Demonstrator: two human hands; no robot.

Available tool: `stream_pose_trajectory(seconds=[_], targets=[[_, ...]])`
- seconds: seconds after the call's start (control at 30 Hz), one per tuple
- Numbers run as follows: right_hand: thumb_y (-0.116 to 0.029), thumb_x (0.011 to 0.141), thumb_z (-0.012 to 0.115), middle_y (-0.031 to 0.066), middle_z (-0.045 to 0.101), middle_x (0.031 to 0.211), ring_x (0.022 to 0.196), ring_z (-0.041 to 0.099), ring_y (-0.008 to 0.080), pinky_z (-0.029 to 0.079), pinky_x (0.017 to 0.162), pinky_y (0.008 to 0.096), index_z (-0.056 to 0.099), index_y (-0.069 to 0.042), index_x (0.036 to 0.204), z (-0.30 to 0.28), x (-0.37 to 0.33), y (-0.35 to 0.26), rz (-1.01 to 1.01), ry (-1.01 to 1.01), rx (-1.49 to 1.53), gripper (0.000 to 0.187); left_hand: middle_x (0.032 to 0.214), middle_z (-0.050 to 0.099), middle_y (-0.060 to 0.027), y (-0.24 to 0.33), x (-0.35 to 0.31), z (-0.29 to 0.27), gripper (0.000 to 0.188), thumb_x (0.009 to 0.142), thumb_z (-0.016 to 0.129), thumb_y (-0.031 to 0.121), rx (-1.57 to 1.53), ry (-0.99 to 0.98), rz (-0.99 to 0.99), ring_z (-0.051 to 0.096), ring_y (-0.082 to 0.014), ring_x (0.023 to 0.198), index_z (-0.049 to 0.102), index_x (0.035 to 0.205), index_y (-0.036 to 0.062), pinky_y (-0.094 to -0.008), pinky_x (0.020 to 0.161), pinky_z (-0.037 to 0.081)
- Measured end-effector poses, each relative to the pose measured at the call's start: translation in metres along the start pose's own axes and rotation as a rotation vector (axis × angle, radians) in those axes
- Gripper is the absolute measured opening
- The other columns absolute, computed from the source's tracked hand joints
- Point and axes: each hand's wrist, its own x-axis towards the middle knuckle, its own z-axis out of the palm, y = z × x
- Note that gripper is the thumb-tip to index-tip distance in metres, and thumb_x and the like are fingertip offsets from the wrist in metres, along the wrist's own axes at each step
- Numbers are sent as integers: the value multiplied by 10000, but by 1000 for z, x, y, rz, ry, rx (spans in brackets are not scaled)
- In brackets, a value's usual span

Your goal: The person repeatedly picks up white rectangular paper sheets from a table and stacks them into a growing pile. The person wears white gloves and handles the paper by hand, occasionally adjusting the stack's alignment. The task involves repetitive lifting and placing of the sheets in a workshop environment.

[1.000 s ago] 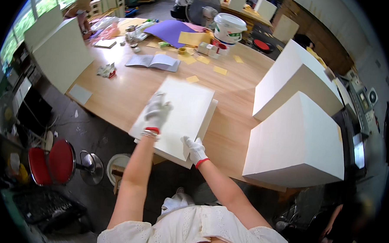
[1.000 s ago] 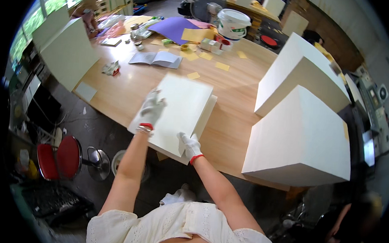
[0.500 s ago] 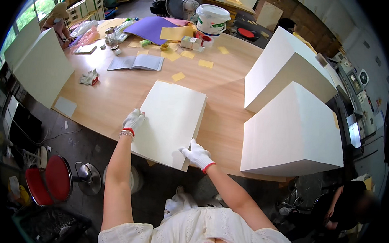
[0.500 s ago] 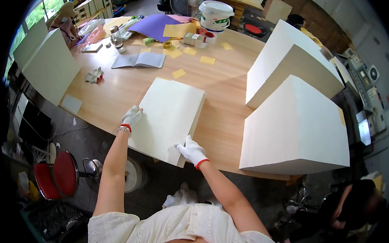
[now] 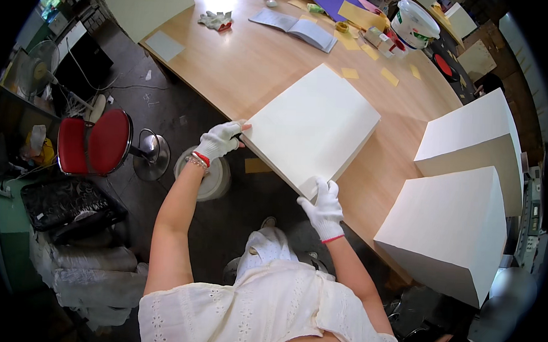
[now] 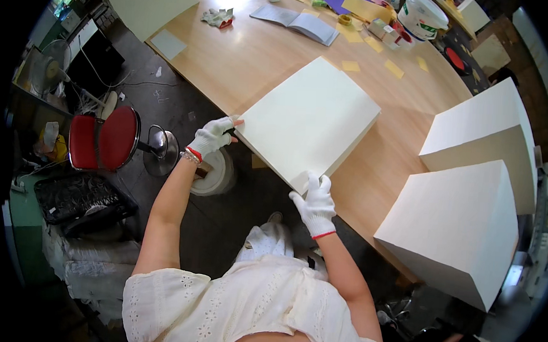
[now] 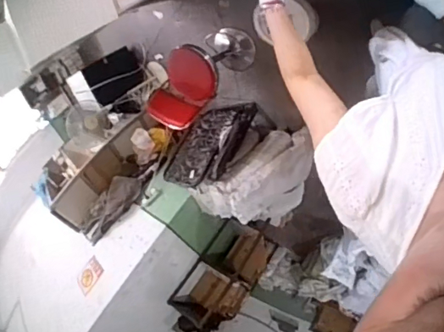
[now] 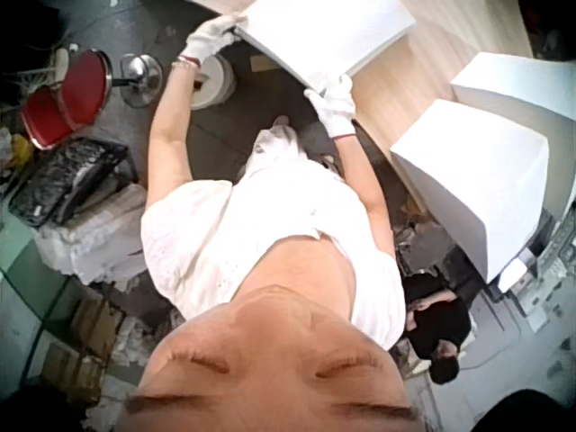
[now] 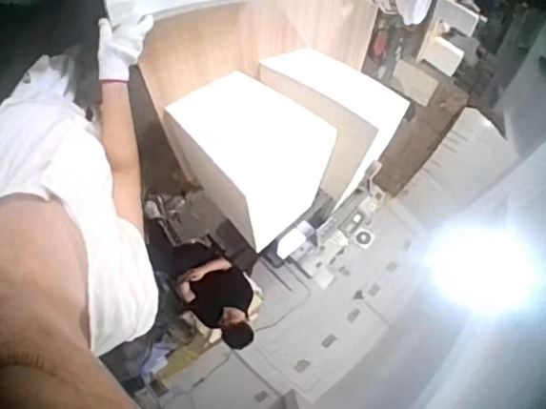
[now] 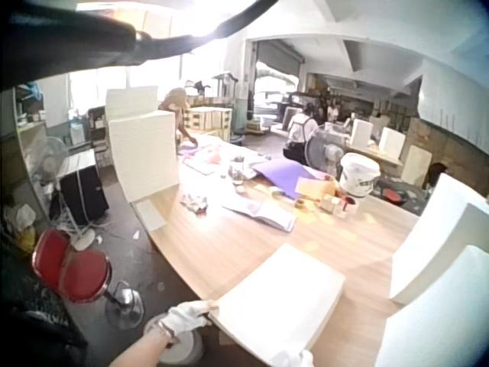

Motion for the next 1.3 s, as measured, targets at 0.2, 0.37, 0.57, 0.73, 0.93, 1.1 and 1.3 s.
stream_pose_trajectory(seconds=[0.2,0.37,0.57,0.73,0.93,1.1,1.3], targets=[[-349,679,790,144,438,1242,977,590,360,506,787,448,440,-203,1230,2,5,10,-5,4,14,669,852,677,-117,-5,9,8,245,795,633,35,231,68,63,662,-237,700,677,1030,88,-313,623,538],[-342,667,800,145,443,1223,958,594,356,506,782,440,461,-197,1219,3,6,11,0,10,20,664,795,677,-104,-9,12,3,133,872,604,193,339,-12,47,649,-237,671,687,933,110,-326,588,518],[-324,678,793,158,434,1219,942,596,364,509,779,443,468,-191,1222,3,5,11,-27,12,50,648,767,660,-120,-5,14,0,138,884,610,209,358,-87,6,630,-259,647,668,917,88,-341,574,502],[-330,697,779,176,421,1238,924,599,376,514,769,440,470,-168,1245,0,5,18,-114,9,89,650,841,664,-117,-8,11,1,340,682,759,141,257,-50,32,638,-293,754,659,1005,114,-352,666,513],[-276,786,726,145,477,1237,668,583,148,517,695,313,475,-68,1259,-17,-21,44,-220,82,403,574,1426,395,-142,41,66,10,545,826,627,440,577,-250,95,344,-337,1322,556,1245,99,-529,1052,282],[-218,808,713,149,521,1157,690,586,170,512,692,304,489,-23,1246,-31,-83,101,-179,186,402,529,1472,328,-124,71,178,71,544,898,503,455,671,-348,112,281,-342,1365,478,1327,123,-557,1093,210],[-191,795,712,153,547,1129,712,620,176,525,689,322,502,-24,1239,-35,-189,150,405,223,414,519,1534,200,-96,53,338,129,590,900,456,493,690,-292,-254,175,-361,1405,389,1402,191,-584,1112,128]])
